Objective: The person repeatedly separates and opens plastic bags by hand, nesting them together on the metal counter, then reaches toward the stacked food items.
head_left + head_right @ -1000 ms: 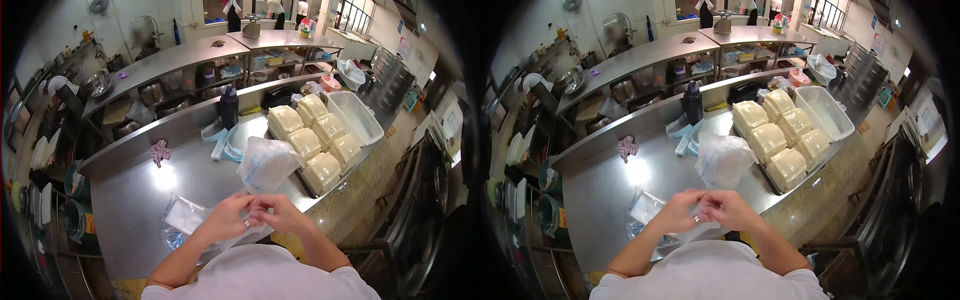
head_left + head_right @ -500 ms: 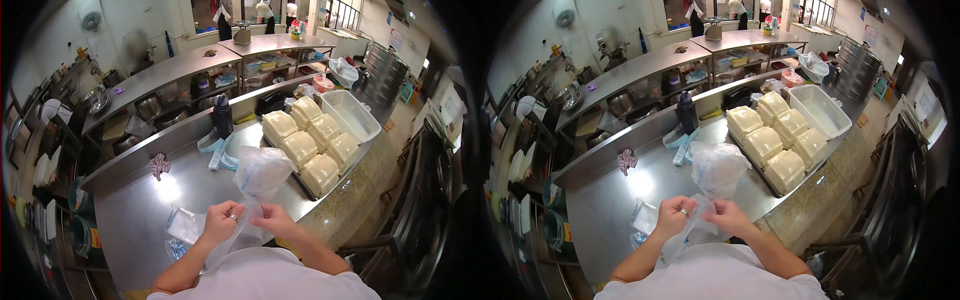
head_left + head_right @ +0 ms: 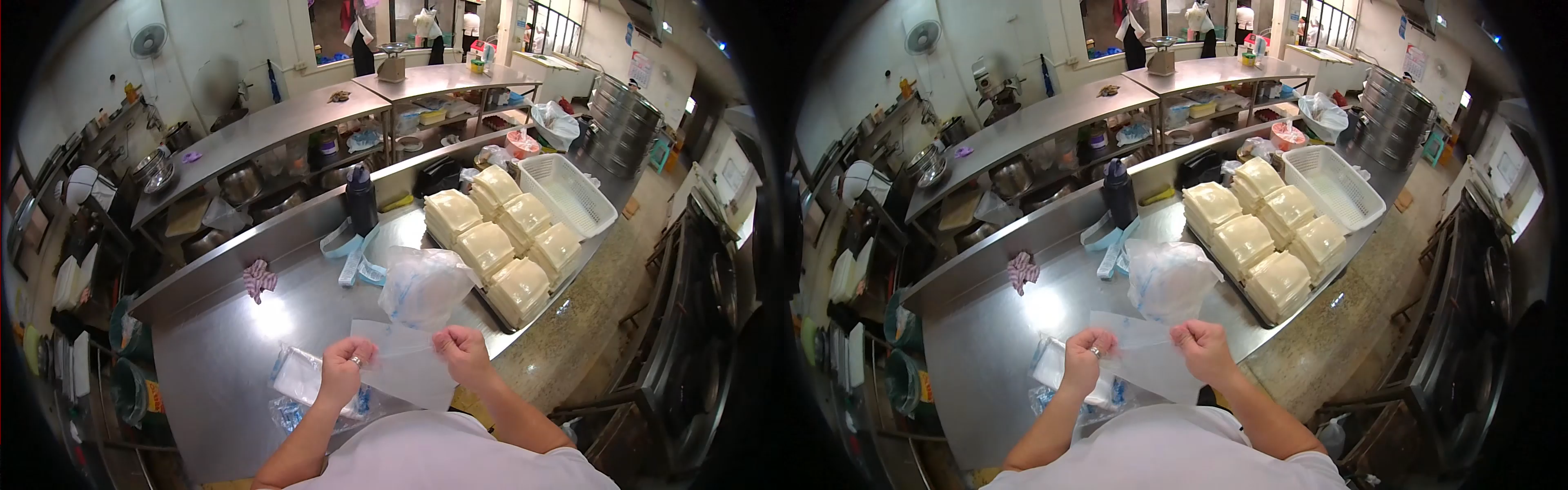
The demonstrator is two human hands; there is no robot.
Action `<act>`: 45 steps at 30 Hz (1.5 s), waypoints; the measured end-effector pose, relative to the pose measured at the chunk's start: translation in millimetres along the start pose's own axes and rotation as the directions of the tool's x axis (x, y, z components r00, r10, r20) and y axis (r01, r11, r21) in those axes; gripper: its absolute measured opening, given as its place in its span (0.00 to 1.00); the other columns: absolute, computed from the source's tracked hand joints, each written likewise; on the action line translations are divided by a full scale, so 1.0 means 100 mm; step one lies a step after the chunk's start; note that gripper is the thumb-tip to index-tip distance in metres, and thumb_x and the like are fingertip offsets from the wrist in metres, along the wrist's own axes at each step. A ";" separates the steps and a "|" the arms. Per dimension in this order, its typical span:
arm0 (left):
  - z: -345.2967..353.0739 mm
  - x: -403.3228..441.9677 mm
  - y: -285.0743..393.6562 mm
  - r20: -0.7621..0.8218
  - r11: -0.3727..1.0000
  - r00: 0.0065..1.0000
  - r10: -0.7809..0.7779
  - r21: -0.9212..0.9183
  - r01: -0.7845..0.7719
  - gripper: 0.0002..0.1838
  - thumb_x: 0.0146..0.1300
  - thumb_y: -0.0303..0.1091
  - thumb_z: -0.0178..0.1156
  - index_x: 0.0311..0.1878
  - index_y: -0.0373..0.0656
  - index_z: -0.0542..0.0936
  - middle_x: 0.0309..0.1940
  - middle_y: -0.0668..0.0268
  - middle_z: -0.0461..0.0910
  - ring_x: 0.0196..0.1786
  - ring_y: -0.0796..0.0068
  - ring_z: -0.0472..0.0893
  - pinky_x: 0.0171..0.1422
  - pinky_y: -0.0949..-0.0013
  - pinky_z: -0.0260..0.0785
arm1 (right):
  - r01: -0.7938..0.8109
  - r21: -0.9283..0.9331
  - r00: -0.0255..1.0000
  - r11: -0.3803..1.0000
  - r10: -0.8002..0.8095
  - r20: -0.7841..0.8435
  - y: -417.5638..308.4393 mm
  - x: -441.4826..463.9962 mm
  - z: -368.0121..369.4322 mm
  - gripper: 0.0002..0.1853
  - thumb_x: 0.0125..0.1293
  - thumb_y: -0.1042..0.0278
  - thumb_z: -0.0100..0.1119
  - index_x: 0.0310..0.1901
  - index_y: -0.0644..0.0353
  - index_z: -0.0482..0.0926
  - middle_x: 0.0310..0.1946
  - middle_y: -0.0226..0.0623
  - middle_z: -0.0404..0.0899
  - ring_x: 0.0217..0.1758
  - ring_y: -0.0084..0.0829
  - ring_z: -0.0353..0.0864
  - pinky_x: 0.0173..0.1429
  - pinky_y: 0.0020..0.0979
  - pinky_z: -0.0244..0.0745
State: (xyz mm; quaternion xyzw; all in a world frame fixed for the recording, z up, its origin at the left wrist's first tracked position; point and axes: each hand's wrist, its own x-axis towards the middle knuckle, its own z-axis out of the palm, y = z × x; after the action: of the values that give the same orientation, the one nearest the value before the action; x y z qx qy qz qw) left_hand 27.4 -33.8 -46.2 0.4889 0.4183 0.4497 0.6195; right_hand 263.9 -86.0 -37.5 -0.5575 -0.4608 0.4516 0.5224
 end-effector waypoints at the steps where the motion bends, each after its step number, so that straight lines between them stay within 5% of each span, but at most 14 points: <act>1: -0.03 0.00 -0.03 0.041 1.000 0.999 0.011 0.012 -0.012 0.08 0.73 0.29 0.61 0.36 0.36 0.84 0.34 0.67 0.84 0.35 0.78 0.80 0.45 0.70 0.75 | 0.003 0.023 1.000 1.000 -0.004 0.019 0.01 -0.01 -0.02 0.10 0.74 0.69 0.61 0.36 0.65 0.86 0.25 0.25 0.80 0.30 0.17 0.73 0.35 0.23 0.68; 6: -0.08 0.06 0.06 0.052 0.996 0.997 0.051 -0.076 -0.047 0.08 0.72 0.29 0.62 0.36 0.36 0.84 0.34 0.67 0.84 0.39 0.77 0.80 0.50 0.70 0.73 | 0.035 0.130 0.999 0.991 -0.033 -0.018 -0.20 -0.05 0.06 0.08 0.72 0.71 0.63 0.36 0.66 0.86 0.24 0.26 0.80 0.30 0.17 0.73 0.35 0.23 0.69; 12: -0.10 0.03 0.07 0.121 0.972 0.965 0.232 0.008 -0.235 0.10 0.72 0.30 0.63 0.34 0.35 0.84 0.40 0.62 0.85 0.44 0.74 0.81 0.55 0.70 0.71 | 0.044 -0.233 0.988 0.972 -0.077 -0.134 -0.46 -0.09 -0.05 0.06 0.71 0.74 0.64 0.39 0.68 0.86 0.26 0.30 0.81 0.30 0.16 0.74 0.35 0.24 0.71; 14: -0.08 0.00 0.06 0.126 0.969 0.961 0.246 0.001 -0.248 0.10 0.72 0.30 0.62 0.34 0.35 0.83 0.42 0.61 0.85 0.46 0.74 0.80 0.56 0.70 0.71 | 0.094 -0.040 0.988 0.995 -0.098 -0.122 -0.32 -0.06 -0.07 0.06 0.70 0.73 0.65 0.40 0.68 0.86 0.25 0.30 0.81 0.29 0.16 0.73 0.34 0.25 0.70; 15: -0.10 0.02 0.07 0.111 0.980 0.975 0.194 0.022 -0.198 0.08 0.72 0.30 0.63 0.38 0.35 0.83 0.44 0.60 0.85 0.48 0.73 0.81 0.58 0.69 0.71 | 0.116 0.058 0.987 0.991 -0.109 -0.117 -0.29 -0.04 -0.08 0.06 0.70 0.73 0.66 0.40 0.67 0.86 0.25 0.30 0.80 0.29 0.16 0.73 0.33 0.25 0.70; 17: -0.16 0.07 0.08 0.079 0.994 0.993 0.087 0.059 -0.091 0.08 0.71 0.31 0.64 0.46 0.35 0.83 0.49 0.60 0.84 0.51 0.71 0.81 0.62 0.66 0.71 | 0.177 -0.105 0.980 0.979 -0.185 -0.075 -0.31 -0.07 -0.12 0.06 0.69 0.72 0.66 0.39 0.67 0.85 0.24 0.32 0.80 0.27 0.20 0.74 0.32 0.27 0.70; 20: 0.11 0.05 0.66 0.086 0.645 0.809 0.581 0.557 -0.522 0.20 0.68 0.32 0.67 0.60 0.36 0.78 0.55 0.62 0.82 0.57 0.71 0.81 0.67 0.65 0.69 | 0.316 -0.323 0.946 0.892 -0.322 0.037 -0.46 -0.12 -0.14 0.07 0.69 0.70 0.67 0.36 0.65 0.84 0.23 0.38 0.79 0.24 0.29 0.75 0.30 0.31 0.70; 23: 0.34 0.04 0.96 0.488 0.643 0.766 0.418 0.437 -0.629 0.30 0.66 0.33 0.71 0.68 0.37 0.72 0.60 0.60 0.79 0.63 0.71 0.78 0.70 0.65 0.68 | 0.453 -0.410 0.889 0.792 -0.434 0.145 -0.52 -0.12 -0.10 0.10 0.69 0.67 0.67 0.33 0.64 0.83 0.23 0.43 0.78 0.23 0.40 0.76 0.30 0.35 0.71; 25: 0.52 0.05 0.71 0.492 0.933 0.862 0.123 0.239 -0.270 0.24 0.64 0.31 0.71 0.62 0.37 0.77 0.59 0.59 0.79 0.62 0.73 0.78 0.68 0.67 0.69 | 0.502 -0.422 0.861 0.755 -0.484 0.157 -0.55 -0.10 -0.07 0.12 0.70 0.64 0.66 0.31 0.63 0.82 0.23 0.45 0.77 0.23 0.45 0.76 0.29 0.37 0.70; 28: 0.62 0.14 0.34 0.455 0.971 0.864 -0.214 0.196 0.138 0.13 0.64 0.29 0.71 0.49 0.37 0.82 0.58 0.59 0.79 0.59 0.75 0.77 0.63 0.69 0.70 | 0.470 -0.453 0.871 0.757 -0.481 0.101 -0.51 -0.07 -0.11 0.17 0.73 0.60 0.64 0.28 0.62 0.81 0.21 0.45 0.76 0.22 0.46 0.75 0.29 0.39 0.70; 30: 0.67 0.13 0.22 0.490 0.982 0.851 -0.186 0.072 0.173 0.06 0.64 0.29 0.70 0.41 0.38 0.83 0.54 0.61 0.80 0.54 0.77 0.77 0.58 0.71 0.70 | 0.390 -0.502 0.908 0.772 -0.415 0.067 -0.37 -0.06 -0.15 0.20 0.74 0.58 0.61 0.27 0.63 0.80 0.20 0.47 0.75 0.21 0.46 0.74 0.28 0.40 0.69; 32: 0.70 0.10 0.15 0.567 0.967 0.820 0.081 -0.245 0.073 0.07 0.65 0.30 0.69 0.32 0.39 0.83 0.47 0.65 0.81 0.45 0.78 0.78 0.51 0.74 0.71 | 0.269 -0.369 0.951 0.890 -0.305 -0.044 -0.35 -0.11 -0.13 0.22 0.75 0.56 0.61 0.25 0.64 0.78 0.19 0.48 0.74 0.21 0.47 0.73 0.28 0.40 0.67; 38: 0.59 0.22 -0.01 0.635 0.709 0.772 -0.010 -0.540 0.454 0.03 0.69 0.27 0.63 0.37 0.42 0.80 0.42 0.69 0.76 0.46 0.79 0.76 0.50 0.71 0.72 | 0.190 -0.433 0.946 0.881 -0.282 -0.159 -0.22 -0.04 -0.21 0.26 0.75 0.53 0.61 0.22 0.65 0.73 0.18 0.49 0.69 0.20 0.48 0.68 0.26 0.42 0.63; 45: 0.76 0.25 0.39 0.587 0.920 0.780 -0.215 -0.147 0.364 0.06 0.71 0.31 0.63 0.45 0.41 0.80 0.57 0.66 0.75 0.52 0.81 0.76 0.56 0.70 0.72 | 0.394 -0.590 0.834 0.704 -0.544 -0.092 -0.21 0.05 -0.23 0.28 0.74 0.54 0.62 0.20 0.65 0.69 0.15 0.47 0.67 0.17 0.46 0.65 0.24 0.42 0.59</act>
State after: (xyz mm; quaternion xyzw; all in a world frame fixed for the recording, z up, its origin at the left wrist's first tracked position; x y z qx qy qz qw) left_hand 101.0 -22.3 3.6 0.4453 0.2282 0.2343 0.8335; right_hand 286.1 -83.7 -16.0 -0.5998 -0.6252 0.0738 0.4940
